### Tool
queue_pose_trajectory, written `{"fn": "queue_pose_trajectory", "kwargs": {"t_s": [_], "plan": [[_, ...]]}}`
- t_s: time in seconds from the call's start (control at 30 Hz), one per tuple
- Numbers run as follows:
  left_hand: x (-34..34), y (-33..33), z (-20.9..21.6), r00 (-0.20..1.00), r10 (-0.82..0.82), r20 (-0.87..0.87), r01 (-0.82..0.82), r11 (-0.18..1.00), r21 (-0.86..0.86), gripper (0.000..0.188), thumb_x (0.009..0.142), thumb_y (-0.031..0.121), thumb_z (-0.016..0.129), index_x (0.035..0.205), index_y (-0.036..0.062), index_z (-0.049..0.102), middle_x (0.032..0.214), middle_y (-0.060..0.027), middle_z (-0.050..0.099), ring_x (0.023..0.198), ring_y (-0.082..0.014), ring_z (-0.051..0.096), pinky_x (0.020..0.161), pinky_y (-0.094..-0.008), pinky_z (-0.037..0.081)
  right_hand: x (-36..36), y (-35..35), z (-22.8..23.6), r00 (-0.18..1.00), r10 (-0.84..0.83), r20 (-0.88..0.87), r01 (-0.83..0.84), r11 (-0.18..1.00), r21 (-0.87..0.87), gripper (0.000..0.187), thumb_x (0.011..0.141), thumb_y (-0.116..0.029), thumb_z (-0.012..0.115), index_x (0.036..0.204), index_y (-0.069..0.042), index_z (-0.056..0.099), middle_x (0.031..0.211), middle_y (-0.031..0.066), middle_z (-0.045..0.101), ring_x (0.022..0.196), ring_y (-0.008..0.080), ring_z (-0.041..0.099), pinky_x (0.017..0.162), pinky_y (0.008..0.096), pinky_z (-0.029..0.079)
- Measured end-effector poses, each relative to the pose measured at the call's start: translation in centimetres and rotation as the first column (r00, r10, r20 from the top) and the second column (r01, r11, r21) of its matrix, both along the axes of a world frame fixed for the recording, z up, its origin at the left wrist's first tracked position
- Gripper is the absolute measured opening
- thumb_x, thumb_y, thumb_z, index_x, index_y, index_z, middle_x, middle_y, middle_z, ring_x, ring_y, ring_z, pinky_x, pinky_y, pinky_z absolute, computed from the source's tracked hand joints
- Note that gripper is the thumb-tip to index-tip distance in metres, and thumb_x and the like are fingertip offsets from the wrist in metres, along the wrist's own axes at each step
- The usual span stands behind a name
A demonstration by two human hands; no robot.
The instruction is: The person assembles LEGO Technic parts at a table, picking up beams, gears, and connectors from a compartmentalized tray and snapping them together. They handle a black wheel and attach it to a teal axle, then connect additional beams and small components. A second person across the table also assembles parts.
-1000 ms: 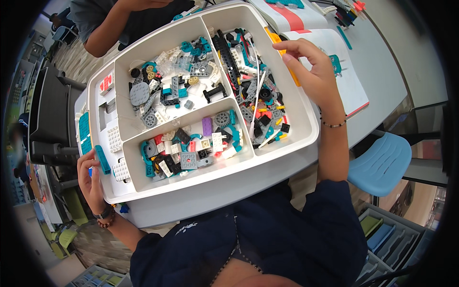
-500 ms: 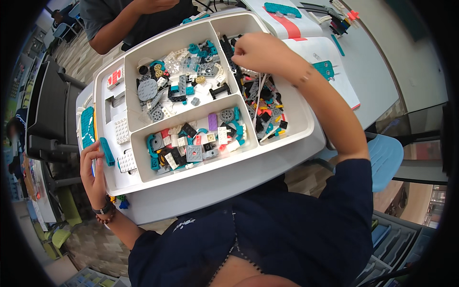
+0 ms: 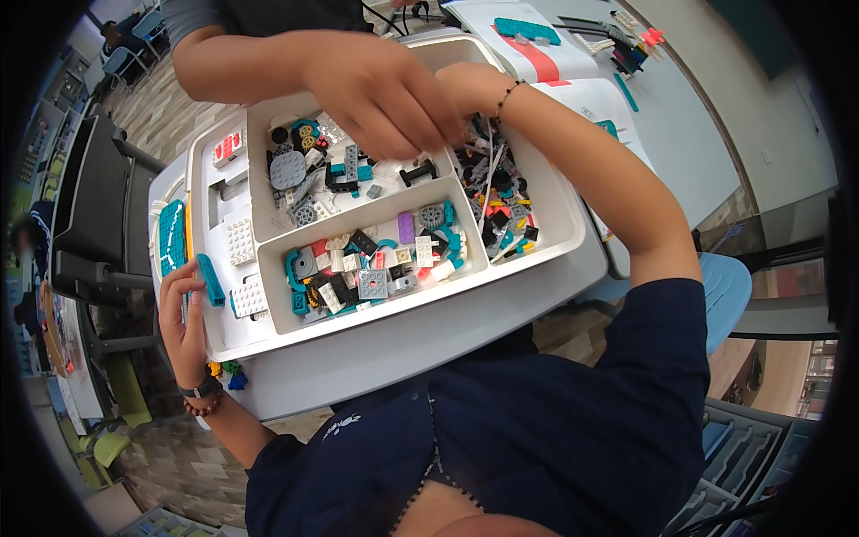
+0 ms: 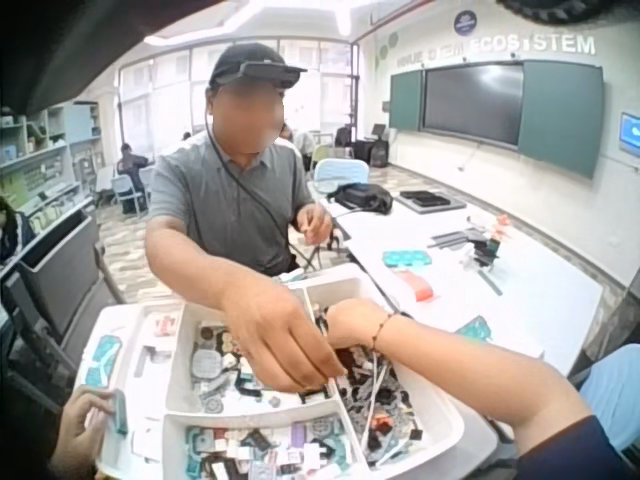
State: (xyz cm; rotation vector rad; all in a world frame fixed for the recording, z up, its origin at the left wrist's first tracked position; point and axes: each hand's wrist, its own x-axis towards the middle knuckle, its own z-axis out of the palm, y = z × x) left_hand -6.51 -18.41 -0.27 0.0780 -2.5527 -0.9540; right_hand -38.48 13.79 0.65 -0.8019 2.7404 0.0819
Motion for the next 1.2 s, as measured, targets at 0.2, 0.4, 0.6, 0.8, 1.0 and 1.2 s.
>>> {"fn": "queue_pose_trajectory", "kwargs": {"t_s": [0.2,0.4,0.6,0.8,1.0,1.2], "plan": [[-0.1,-0.1,0.0,1.0,-0.011,-0.011,0.011,1.0,-0.005,0.012,0.083,0.004,0.047,0.087,-0.0023,0.055,0.114,-0.0147,0.055,0.107,-0.024,0.051,0.094,-0.0321,0.034,0.4,0.5,-0.7,0.985,0.081,-0.155,-0.086,0.996,-0.024,0.038,0.071,-0.04,0.06,0.088,-0.007,0.07,0.085,0.0118,0.068,0.085,0.0239,0.065,0.074,0.0359,0.05],[0.1,0.0,0.2,1.0,0.002,-0.01,-0.002,1.0,-0.019,0.011,0.084,0.004,0.048,0.088,-0.0023,0.055,0.113,-0.0142,0.055,0.106,-0.0232,0.051,0.092,-0.0317,0.035,1.7,0.4,0.8,0.991,-0.088,-0.099,0.082,0.995,-0.06,0.04,0.07,-0.043,0.058,0.077,-0.006,0.07,0.079,0.0119,0.067,0.079,0.0269,0.065,0.071,0.0361,0.051],[0.0,0.6,0.6,1.0,0.011,-0.016,-0.011,1.0,-0.003,0.011,0.085,0.005,0.048,0.088,-0.0022,0.055,0.112,-0.0131,0.055,0.104,-0.0226,0.053,0.091,-0.0311,0.037,1.8,2.9,3.1,0.993,-0.118,0.015,0.114,0.905,-0.41,0.042,0.07,-0.038,0.059,0.07,0.004,0.064,0.064,0.0153,0.062,0.051,0.019,0.058,0.049,0.0303,0.045],[0.1,0.7,1.0,1.0,0.002,-0.004,-0.002,1.0,0.0,0.01,0.084,0.005,0.049,0.089,-0.0017,0.055,0.111,-0.0135,0.056,0.103,-0.0228,0.053,0.09,-0.0312,0.037,4.9,8.0,5.7,0.821,0.249,0.514,0.436,0.309,-0.845,0.025,0.078,-0.026,0.055,0.075,-0.001,0.056,0.062,0.0034,0.054,0.048,0.0092,0.049,0.041,0.023,0.04],[0.6,2.0,1.9,0.988,0.107,-0.108,-0.104,0.994,0.029,0.02,0.082,0.006,0.049,0.101,-0.0019,0.053,0.106,-0.0152,0.057,0.103,-0.0214,0.052,0.093,-0.0329,0.036,8.6,9.5,5.2,0.599,0.681,0.42,0.558,0.02,-0.829,0.037,0.077,-0.038,0.05,0.078,-0.001,0.047,0.065,0.0057,0.046,0.054,0.0127,0.045,0.042,0.0217,0.041],[0.7,10.0,3.9,0.97,-0.113,-0.216,0.229,0.726,0.649,0.057,0.075,0.031,0.054,0.117,-0.0068,0.046,0.091,-0.0095,0.055,0.08,-0.014,0.053,0.075,-0.0264,0.042,15.2,5.9,5.2,0.426,0.831,0.359,0.627,0.015,-0.779,0.037,0.075,-0.036,0.053,0.076,0.0,0.046,0.066,0.0078,0.046,0.052,0.0145,0.046,0.04,0.0238,0.042]]}}
